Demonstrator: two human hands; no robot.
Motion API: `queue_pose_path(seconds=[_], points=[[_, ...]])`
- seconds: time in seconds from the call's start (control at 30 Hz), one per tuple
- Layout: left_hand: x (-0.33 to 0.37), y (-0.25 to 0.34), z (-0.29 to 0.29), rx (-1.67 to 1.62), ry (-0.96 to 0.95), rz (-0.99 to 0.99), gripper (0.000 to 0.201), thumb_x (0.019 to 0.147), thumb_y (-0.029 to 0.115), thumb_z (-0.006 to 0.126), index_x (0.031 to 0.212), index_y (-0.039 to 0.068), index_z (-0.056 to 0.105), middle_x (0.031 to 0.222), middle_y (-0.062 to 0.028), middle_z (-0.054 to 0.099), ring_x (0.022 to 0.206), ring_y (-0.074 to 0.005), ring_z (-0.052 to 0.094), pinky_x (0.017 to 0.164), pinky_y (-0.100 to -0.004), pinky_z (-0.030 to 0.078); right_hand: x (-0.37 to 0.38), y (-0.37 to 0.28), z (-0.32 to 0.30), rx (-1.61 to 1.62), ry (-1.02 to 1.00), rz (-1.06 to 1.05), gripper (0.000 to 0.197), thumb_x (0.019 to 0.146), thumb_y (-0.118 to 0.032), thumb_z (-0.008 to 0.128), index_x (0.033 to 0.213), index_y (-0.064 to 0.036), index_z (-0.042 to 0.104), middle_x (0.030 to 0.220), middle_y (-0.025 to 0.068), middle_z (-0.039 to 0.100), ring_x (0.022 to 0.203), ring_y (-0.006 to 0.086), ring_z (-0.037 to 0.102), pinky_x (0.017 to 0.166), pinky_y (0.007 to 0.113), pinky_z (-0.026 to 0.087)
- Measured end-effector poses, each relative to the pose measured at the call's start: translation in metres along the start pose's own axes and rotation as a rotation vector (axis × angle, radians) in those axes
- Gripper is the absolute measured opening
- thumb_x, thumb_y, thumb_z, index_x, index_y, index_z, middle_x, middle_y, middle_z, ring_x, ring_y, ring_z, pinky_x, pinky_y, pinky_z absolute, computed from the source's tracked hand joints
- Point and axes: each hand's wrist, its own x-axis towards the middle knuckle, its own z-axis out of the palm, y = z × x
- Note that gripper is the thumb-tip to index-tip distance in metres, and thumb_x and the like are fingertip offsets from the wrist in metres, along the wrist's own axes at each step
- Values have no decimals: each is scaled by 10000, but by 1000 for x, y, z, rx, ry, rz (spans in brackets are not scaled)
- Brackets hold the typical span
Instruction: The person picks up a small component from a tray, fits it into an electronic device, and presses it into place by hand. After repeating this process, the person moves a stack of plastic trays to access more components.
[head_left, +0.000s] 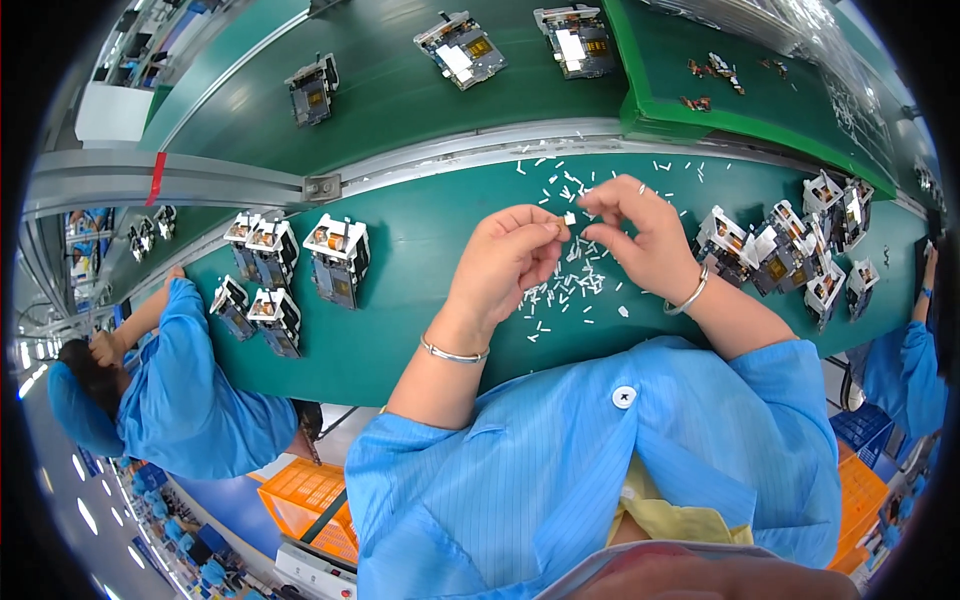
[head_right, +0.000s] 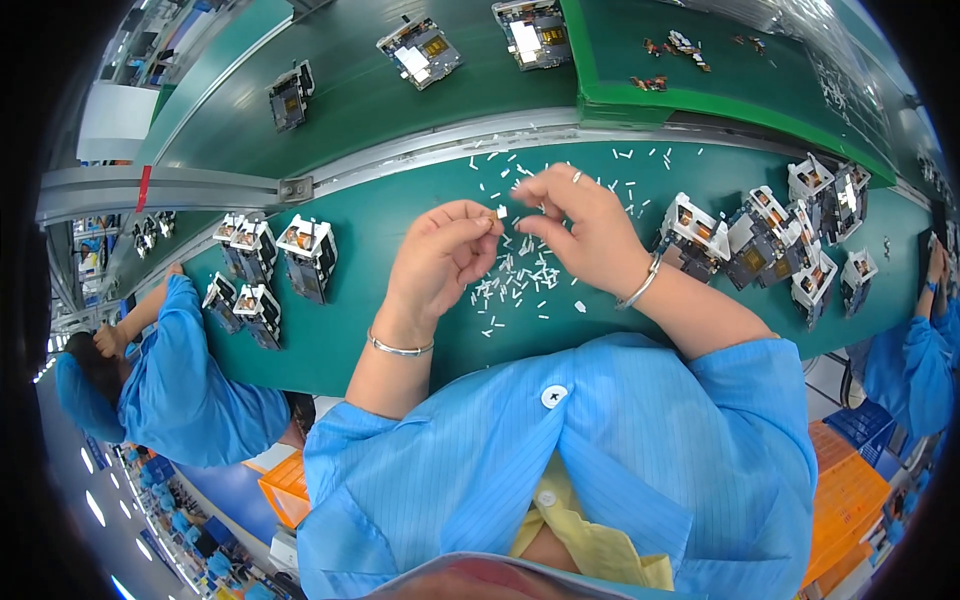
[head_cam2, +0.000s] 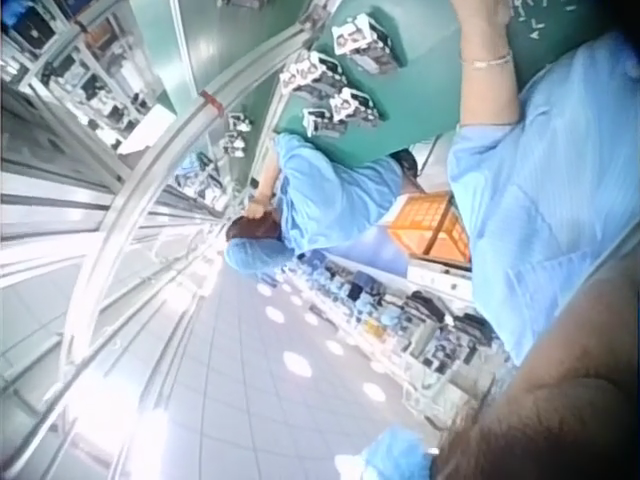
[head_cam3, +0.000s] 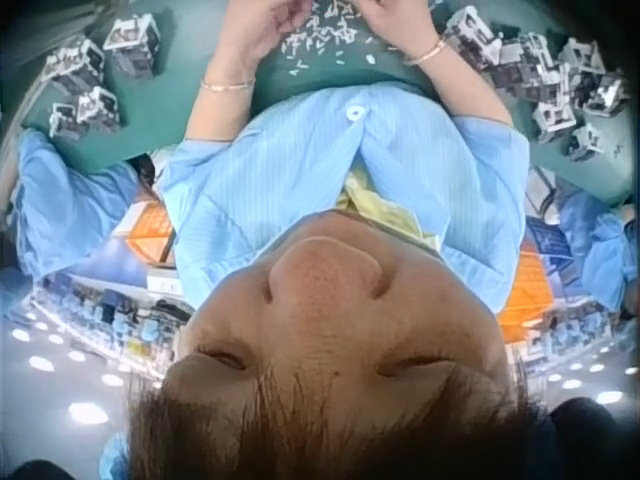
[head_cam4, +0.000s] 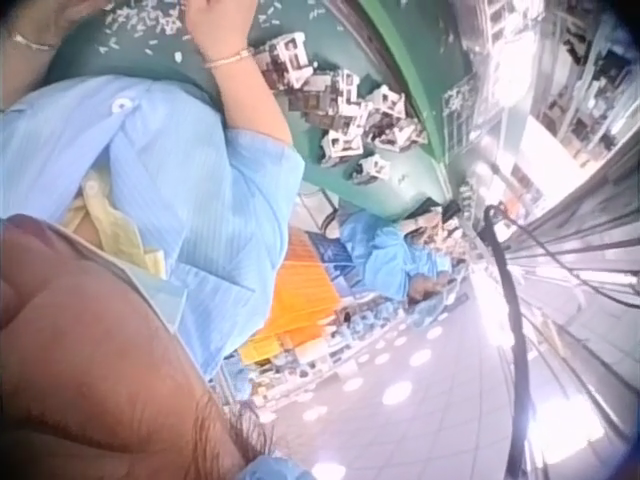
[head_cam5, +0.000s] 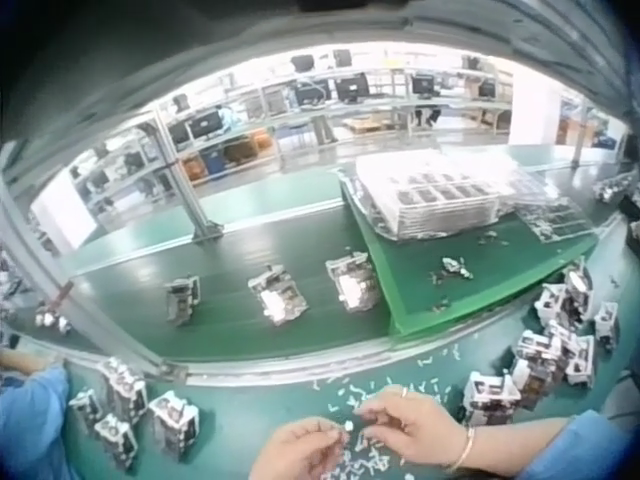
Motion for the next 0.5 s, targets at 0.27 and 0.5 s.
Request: queue_pose_path(seconds=[0.27, 0.5], points=[[27, 20, -4, 260, 12, 111, 169, 911, 164, 607, 957, 4, 636, 758, -16, 617, 569, -112, 536, 486, -211, 413, 13, 2, -12, 172, -53, -150, 100, 810, -44, 678, 900, -44, 634, 829, 51, 613, 719, 146, 581, 680, 269, 473], [164, 102, -53, 1156, 820, 717, 741, 763, 192, 731, 1381, 35, 353, 1305, -285, 438, 1226, -381, 444, 992, -405, 414, 4, 13, 3, 398, -145, 289, 86, 874, -10, 621, 946, -25, 578, 883, -2, 586, 820, 65, 535, 748, 236, 447]])
